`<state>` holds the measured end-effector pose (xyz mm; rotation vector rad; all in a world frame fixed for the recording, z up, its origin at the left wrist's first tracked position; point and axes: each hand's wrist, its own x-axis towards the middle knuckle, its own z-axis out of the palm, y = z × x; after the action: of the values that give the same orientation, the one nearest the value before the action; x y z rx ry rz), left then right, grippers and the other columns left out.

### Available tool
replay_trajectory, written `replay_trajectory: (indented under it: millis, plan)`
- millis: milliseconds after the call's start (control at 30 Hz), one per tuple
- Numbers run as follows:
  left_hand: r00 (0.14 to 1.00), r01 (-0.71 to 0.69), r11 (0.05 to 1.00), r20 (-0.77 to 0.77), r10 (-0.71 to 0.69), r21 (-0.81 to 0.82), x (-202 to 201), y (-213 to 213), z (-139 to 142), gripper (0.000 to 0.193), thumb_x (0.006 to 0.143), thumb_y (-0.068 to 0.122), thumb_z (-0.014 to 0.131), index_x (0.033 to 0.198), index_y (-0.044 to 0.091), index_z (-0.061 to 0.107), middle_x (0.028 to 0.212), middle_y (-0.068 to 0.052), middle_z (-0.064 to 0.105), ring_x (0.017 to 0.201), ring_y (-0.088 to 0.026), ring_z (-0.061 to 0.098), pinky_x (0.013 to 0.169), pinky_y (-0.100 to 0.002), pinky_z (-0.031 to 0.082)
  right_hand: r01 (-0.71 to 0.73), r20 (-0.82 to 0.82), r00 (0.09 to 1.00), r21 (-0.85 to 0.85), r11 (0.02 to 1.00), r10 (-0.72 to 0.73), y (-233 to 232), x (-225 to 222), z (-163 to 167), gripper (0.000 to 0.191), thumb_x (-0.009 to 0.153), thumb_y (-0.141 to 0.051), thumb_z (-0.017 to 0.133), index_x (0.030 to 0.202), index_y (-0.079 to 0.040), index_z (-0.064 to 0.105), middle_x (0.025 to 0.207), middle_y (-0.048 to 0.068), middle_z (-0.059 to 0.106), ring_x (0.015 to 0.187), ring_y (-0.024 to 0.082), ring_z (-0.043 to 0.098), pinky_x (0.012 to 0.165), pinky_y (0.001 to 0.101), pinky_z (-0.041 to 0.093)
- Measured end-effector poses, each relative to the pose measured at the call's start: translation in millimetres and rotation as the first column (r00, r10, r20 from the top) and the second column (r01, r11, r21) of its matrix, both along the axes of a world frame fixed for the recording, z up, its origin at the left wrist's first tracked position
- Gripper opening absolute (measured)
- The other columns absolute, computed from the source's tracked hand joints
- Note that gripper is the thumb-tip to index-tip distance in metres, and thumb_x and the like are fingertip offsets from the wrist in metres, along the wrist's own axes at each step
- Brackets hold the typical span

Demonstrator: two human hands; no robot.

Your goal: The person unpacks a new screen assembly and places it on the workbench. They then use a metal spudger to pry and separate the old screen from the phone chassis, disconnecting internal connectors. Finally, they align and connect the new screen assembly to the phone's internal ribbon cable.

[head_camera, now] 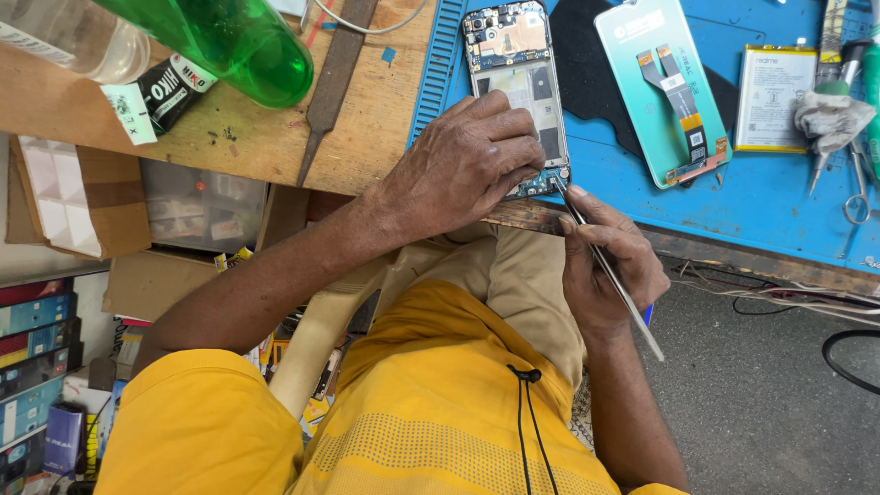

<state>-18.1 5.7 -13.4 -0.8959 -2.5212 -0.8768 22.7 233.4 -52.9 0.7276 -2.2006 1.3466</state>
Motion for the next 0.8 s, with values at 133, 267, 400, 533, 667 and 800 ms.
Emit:
replay_trajectory:
  millis: [133,267,400,533,667,800]
  plan:
    - [1.000,-0.003,1.000,0.006,0.003,0.004,-0.2,0.7,-0.2,0.012,0.098,0.018,0.076,0.102,0.009,0.071,0.102,-0.002,0.061,0.102,-0.022,0.058,0.095,-0.039,0.051,-0.004,0.039,0.999,0.021,1.000,0.003,2.3,0.9,-1.7,0.028,0.103,0.000,0.078,0.108,-0.006,0.052,0.118,0.020,0.076,0.110,0.025,0.077,0.091,0.0311,0.063]
    - [1.000,-0.007,1.000,-0.001,0.007,0.001,0.4,0.1,-0.9,0.012,0.098,0.019,0.076,0.102,0.009,0.071,0.102,-0.002,0.061,0.102,-0.022,0.058,0.094,-0.039,0.051,-0.007,0.032,0.999,0.023,1.000,0.007,3.5,-0.1,-2.7,0.027,0.103,-0.001,0.079,0.108,-0.007,0.052,0.117,0.019,0.076,0.108,0.024,0.077,0.091,0.0302,0.063]
    - [1.000,-0.011,1.000,0.003,0.011,0.005,-0.3,1.1,-2.1,0.013,0.099,0.020,0.075,0.102,0.009,0.071,0.102,-0.002,0.061,0.101,-0.022,0.058,0.094,-0.039,0.051,-0.006,0.045,0.999,0.020,1.000,0.005,4.2,-0.6,-3.2,0.025,0.103,-0.002,0.078,0.108,-0.007,0.054,0.117,0.018,0.077,0.110,0.024,0.078,0.088,0.0286,0.064]
    - [1.000,-0.005,1.000,-0.002,0.005,-0.004,-0.9,1.0,-2.6,0.013,0.099,0.020,0.075,0.102,0.009,0.071,0.103,-0.002,0.061,0.102,-0.022,0.058,0.093,-0.039,0.051,-0.004,0.053,0.999,0.011,1.000,0.003,5.0,-0.6,-4.1,0.024,0.104,-0.002,0.078,0.109,-0.007,0.055,0.118,0.017,0.077,0.109,0.023,0.077,0.089,0.0288,0.065]
    - [1.000,0.001,1.000,-0.007,-0.001,-0.006,-1.1,1.0,-3.0,0.013,0.099,0.021,0.075,0.103,0.009,0.071,0.102,-0.002,0.061,0.102,-0.022,0.058,0.093,-0.039,0.050,0.002,0.051,0.999,0.011,1.000,-0.002,5.1,-0.2,-5.2,0.024,0.103,-0.002,0.078,0.108,-0.006,0.055,0.117,0.018,0.076,0.108,0.023,0.077,0.089,0.0296,0.065]
    - [1.000,0.004,1.000,-0.005,-0.004,0.001,0.0,0.3,-4.1,0.013,0.099,0.021,0.075,0.103,0.009,0.071,0.102,-0.002,0.061,0.102,-0.022,0.058,0.093,-0.039,0.050,-0.030,0.066,0.997,-0.051,0.998,0.033,3.0,0.5,-5.7,0.024,0.103,0.001,0.077,0.109,-0.004,0.054,0.118,0.020,0.075,0.109,0.025,0.076,0.093,0.0309,0.064]
